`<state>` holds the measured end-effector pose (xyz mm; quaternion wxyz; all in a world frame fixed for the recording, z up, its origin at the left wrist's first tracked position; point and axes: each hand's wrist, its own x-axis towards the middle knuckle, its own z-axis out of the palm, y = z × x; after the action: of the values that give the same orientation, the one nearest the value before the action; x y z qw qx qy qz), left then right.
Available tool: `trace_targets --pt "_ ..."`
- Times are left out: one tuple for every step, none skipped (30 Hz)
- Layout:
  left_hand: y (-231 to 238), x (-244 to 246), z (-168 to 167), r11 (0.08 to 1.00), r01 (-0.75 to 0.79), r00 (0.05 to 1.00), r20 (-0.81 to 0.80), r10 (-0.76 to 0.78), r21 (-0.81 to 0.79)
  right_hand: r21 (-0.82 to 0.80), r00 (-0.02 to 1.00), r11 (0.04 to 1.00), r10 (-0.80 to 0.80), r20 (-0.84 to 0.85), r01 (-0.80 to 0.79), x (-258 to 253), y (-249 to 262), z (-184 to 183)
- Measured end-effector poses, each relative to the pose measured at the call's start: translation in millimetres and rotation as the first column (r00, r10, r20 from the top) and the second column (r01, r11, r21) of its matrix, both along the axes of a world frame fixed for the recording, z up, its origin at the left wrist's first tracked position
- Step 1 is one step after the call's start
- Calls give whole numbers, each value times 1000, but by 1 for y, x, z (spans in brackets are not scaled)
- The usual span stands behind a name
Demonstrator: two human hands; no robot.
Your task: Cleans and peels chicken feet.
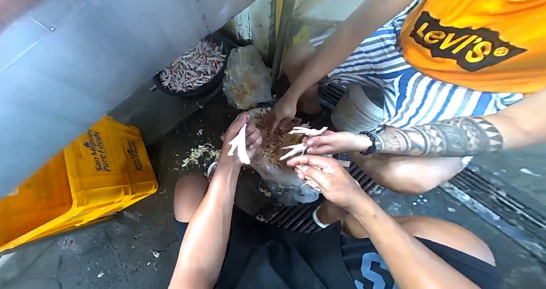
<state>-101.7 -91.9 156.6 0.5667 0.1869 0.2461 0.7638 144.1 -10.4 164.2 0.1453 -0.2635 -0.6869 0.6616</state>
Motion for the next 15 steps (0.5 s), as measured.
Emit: trace_targets --pt "0 1 -1 999 32 999 8 -32 31 25 1000 1000 6 8 -6 0 -2 1" --pt "1 2 -3 997 55 998 17 -56 59 41 1000 999 9 16 -9 0 -3 2" --pt "1 2 -5 995 65 998 20 -67 75 44 1000 999 10 18 -11 0 -2 2" --pt "2 3 -6 994 70 997 25 -72 79 42 1000 999 5 13 -6 1 -1 2" --pt "2 3 -8 994 79 996 25 -81 77 38 1000 999 -1 9 1 2 1 1" --pt "2 3 -9 994 88 996 3 -88 58 33 1000 999 -11 16 11 2 3 0" --pt "2 4 -9 996 93 995 -45 -92 14 33 999 999 -24 35 23 3 5 1" --pt "0 5 -9 994 92 985 -139 -100 -64 46 997 998 -36 66 33 5 7 1" --pt "-1 8 -8 982 64 959 -261 -109 -177 85 992 996 -52 113 42 6 8 1" --pt "0 12 -9 948 -5 910 -394 -127 -318 158 982 986 -75 175 47 7 10 1" --pt "1 15 -15 890 -74 837 -513 -190 -449 253 964 967 -98 247 34 9 12 1" --pt "1 18 -26 814 -136 733 -610 -300 -564 327 943 945 -115 312 7 11 13 1" --pt "-1 18 -37 725 -204 593 -672 -443 -658 372 925 928 -122 359 -22 12 14 2" --pt "-4 15 -44 634 -289 445 -687 -575 -717 391 911 919 -122 393 -45 13 15 4" --pt "-7 10 -46 551 -377 334 -664 -669 -744 393 903 918 -118 414 -61 13 16 6"
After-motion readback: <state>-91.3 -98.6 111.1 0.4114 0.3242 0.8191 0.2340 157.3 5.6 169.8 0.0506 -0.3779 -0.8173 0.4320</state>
